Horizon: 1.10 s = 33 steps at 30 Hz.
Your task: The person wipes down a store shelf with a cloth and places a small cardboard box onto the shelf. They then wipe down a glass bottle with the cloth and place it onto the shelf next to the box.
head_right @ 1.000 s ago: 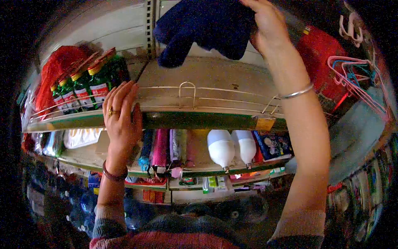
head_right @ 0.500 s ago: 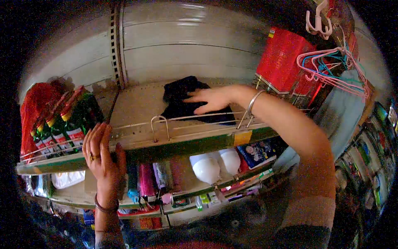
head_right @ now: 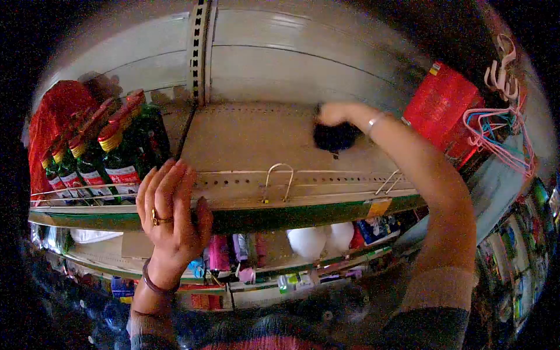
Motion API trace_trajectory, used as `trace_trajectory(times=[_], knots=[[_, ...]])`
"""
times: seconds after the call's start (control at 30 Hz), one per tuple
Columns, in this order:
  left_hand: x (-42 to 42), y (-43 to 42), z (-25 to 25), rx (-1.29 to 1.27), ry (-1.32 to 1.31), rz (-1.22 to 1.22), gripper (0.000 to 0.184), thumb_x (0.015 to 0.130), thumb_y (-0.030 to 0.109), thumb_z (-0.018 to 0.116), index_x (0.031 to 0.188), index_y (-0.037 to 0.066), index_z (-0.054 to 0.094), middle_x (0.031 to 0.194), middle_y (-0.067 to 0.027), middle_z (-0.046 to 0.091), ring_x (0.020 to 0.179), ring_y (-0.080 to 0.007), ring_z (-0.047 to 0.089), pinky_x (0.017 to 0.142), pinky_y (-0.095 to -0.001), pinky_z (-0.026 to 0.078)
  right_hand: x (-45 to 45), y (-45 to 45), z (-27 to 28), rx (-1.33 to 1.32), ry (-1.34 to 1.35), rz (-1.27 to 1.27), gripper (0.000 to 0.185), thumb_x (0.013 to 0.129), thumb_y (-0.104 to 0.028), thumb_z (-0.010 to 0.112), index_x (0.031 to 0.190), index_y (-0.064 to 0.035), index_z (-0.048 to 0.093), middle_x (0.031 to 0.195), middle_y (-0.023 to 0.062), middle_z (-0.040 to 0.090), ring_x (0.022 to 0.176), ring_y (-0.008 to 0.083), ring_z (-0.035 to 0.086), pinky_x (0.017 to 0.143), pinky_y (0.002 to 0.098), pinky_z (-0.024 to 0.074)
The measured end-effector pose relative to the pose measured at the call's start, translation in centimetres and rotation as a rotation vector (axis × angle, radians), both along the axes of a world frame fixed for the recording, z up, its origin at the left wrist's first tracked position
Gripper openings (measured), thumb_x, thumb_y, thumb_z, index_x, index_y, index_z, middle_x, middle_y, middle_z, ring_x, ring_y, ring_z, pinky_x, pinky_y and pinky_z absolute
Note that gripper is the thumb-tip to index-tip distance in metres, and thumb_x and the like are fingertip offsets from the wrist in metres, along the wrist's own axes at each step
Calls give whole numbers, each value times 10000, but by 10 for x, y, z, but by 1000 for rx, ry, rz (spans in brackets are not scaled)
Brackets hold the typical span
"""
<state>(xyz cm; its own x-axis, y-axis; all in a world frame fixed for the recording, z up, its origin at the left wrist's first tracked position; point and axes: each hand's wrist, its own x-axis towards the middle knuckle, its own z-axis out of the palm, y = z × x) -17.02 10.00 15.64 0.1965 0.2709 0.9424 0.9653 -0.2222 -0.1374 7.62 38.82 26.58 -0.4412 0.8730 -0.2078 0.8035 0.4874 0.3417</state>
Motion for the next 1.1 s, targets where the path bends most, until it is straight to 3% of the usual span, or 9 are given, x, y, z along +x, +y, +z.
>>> trace_trajectory(times=[0.1, 0.37, 0.63, 0.77, 0.83, 0.9, 0.97, 1.03, 1.1], knots=[[-2, 3, -2, 26, 18, 7, 366, 772, 121, 551, 1112, -10, 584, 1159, -152, 564, 1084, -330, 536, 952, -468, 393, -73, 2, -2, -88, 273, 461, 560, 870, -365, 582, 1252, 25, 456, 1200, 249, 546, 1056, 363, 550, 904, 401, 428], [2, 5, -1, 74, 18, 29, 392, 725, 70, 561, 1109, 2, 600, 1148, -128, 562, 1065, -291, 548, 946, -439, 407, -127, -116, 1, -314, 390, 822, 595, 788, -405, 647, 1287, -111, 515, 1253, 195, 522, 1180, 329, 475, 1007, 370, 362], [5, 1, -3, 36, 14, 54, 431, 725, 72, 589, 1151, 9, 574, 1171, -125, 558, 1099, -295, 525, 977, -431, 374, -12, -111, -1, -312, 368, 746, 637, 673, -211, 685, 1263, -54, 502, 1205, 203, 508, 1159, 334, 466, 1018, 383, 346], [5, 2, -4, 58, 5, 48, 437, 714, 59, 597, 1149, 24, 573, 1175, -112, 554, 1100, -299, 520, 974, -425, 373, 60, -107, 6, 37, 357, 498, 497, 720, -124, 631, 1198, -23, 539, 1144, 148, 574, 1089, 266, 528, 978, 346, 388], [6, 0, -1, 53, -3, 40, 434, 710, 42, 587, 1144, 29, 575, 1170, -112, 554, 1095, -300, 523, 967, -423, 377, 73, -144, 25, 184, 889, 259, 427, 770, -109, 606, 1182, -9, 549, 1111, 102, 606, 1034, 200, 559, 928, 311, 425], [5, 0, -1, 57, 0, 21, 429, 710, 34, 579, 1140, 33, 578, 1168, -110, 554, 1096, -296, 524, 964, -422, 379, 89, -188, 31, 518, 1182, 454, 413, 792, -117, 609, 1184, -1, 546, 1113, 66, 609, 998, 145, 563, 891, 301, 446], [6, 0, -1, 69, -16, 17, 429, 697, 15, 566, 1125, 27, 583, 1165, -113, 554, 1097, -295, 524, 964, -427, 383, 76, -245, 10, 877, 1227, 573, 440, 750, -133, 628, 1167, -4, 566, 1110, 103, 607, 990, 191, 580, 910, 351, 441], [4, 2, -2, 85, -2, 12, 435, 683, 10, 565, 1118, 21, 585, 1161, -118, 555, 1097, -298, 524, 963, -433, 387, 65, -273, -28, 1071, 752, 556, 453, 690, -147, 652, 1119, -13, 594, 1068, 147, 608, 959, 290, 576, 898, 384, 443], [5, -2, -2, 68, -9, -9, 429, 697, -3, 536, 1123, 14, 581, 1156, -127, 562, 1094, -313, 523, 963, -441, 390, 43, -276, -60, 902, 710, 694, 338, 676, -159, 648, 995, -49, 627, 1071, 170, 578, 905, 329, 534, 791, 388, 470]])
